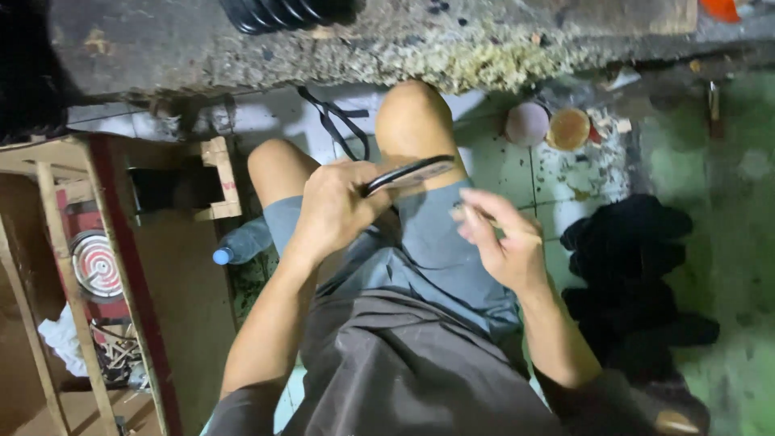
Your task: A worker is manually marking shoe insoles with a pen to indicate size or alignment points during the manufacturing process.
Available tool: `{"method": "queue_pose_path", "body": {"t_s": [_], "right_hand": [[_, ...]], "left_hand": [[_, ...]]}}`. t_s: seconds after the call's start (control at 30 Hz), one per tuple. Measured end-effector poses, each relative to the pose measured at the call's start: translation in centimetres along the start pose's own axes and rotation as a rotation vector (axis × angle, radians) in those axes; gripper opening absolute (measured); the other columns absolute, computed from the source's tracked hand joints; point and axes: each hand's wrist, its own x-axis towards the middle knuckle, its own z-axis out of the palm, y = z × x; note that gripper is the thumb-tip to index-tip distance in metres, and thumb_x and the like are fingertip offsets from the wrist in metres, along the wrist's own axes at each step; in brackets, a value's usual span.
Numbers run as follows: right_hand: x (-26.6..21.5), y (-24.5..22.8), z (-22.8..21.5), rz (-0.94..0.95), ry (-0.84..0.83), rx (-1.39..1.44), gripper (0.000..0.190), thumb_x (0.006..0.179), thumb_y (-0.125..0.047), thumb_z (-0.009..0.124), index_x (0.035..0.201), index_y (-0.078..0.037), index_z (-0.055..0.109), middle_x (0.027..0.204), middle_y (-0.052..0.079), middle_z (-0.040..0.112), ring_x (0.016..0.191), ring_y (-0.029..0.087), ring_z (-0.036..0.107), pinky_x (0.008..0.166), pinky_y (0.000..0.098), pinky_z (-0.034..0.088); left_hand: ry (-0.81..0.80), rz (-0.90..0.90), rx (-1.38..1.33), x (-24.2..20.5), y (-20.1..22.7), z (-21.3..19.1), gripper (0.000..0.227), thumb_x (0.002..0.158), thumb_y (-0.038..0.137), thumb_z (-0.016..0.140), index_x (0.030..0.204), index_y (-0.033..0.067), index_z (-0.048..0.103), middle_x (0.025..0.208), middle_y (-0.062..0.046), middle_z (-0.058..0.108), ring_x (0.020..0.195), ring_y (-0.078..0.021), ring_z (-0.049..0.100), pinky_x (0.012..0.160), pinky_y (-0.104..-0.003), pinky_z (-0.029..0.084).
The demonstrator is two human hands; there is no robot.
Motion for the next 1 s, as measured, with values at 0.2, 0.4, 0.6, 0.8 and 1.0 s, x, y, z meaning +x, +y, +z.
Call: {"method": "queue_pose_path", "body": {"t_s": [0.2,0.4,0.6,0.8,1.0], "right_hand": [[4.2,-2.7,1.3,-0.238,0.011,0.159,0.011,0.095,0.005,0.062,0.1,0.004,0.071,0.07,0.013,0.074,0.058,0.022,0.074,0.047,0.0263,0.059],[5.2,0.1,2.9,-0.38,0.004,0.101,0.015,0.099,-0.002,0.058,0.09,0.002,0.068,0.059,0.005,0.062,0.047,0.018,0.063,0.042,0.0279,0.051],[6.1,-1.1,2.6,-0.441,-0.016,0.043,0.011,0.1,0.001,0.057,0.093,0.001,0.064,0.061,0.01,0.06,0.043,0.021,0.057,0.04,0.0293,0.047],[6.1,-1.1,2.3,-0.459,0.006,-0.039,0.013,0.1,-0.001,0.059,0.087,0.0,0.063,0.058,0.011,0.054,0.04,0.026,0.055,0.038,0.031,0.044],[5.1,-0.2,3.0,-0.233,0.068,0.23,0.009,0.098,0.004,0.058,0.095,0.007,0.066,0.07,0.017,0.071,0.045,0.019,0.064,0.039,0.0273,0.051]], "left_hand": [[-0.078,0.19,0.352,-0.1,3.3,-0.3,0.019,0.076,0.027,0.072,0.062,0.0207,0.06,0.063,0.004,0.061,0.08,-0.0224,0.064,0.063,-0.038,0.056],[-0.12,0.193,0.365,0.1,3.7,-0.7,0.006,0.076,0.019,0.071,0.07,0.0186,0.07,0.067,0.002,0.067,0.079,-0.0231,0.065,0.062,-0.039,0.057],[-0.093,0.241,0.383,0.1,2.7,-0.1,0.013,0.074,0.018,0.069,0.063,0.0196,0.063,0.063,0.004,0.063,0.075,-0.0226,0.063,0.06,-0.035,0.054],[-0.089,0.262,0.389,0.1,2.9,0.1,0.018,0.073,0.019,0.069,0.059,0.0197,0.057,0.059,0.004,0.058,0.073,-0.0216,0.062,0.057,-0.033,0.052],[-0.066,0.167,0.229,-0.8,2.0,0.4,0.005,0.076,0.021,0.07,0.081,0.0202,0.071,0.071,-0.005,0.069,0.079,-0.0319,0.069,0.065,-0.048,0.058]]}}
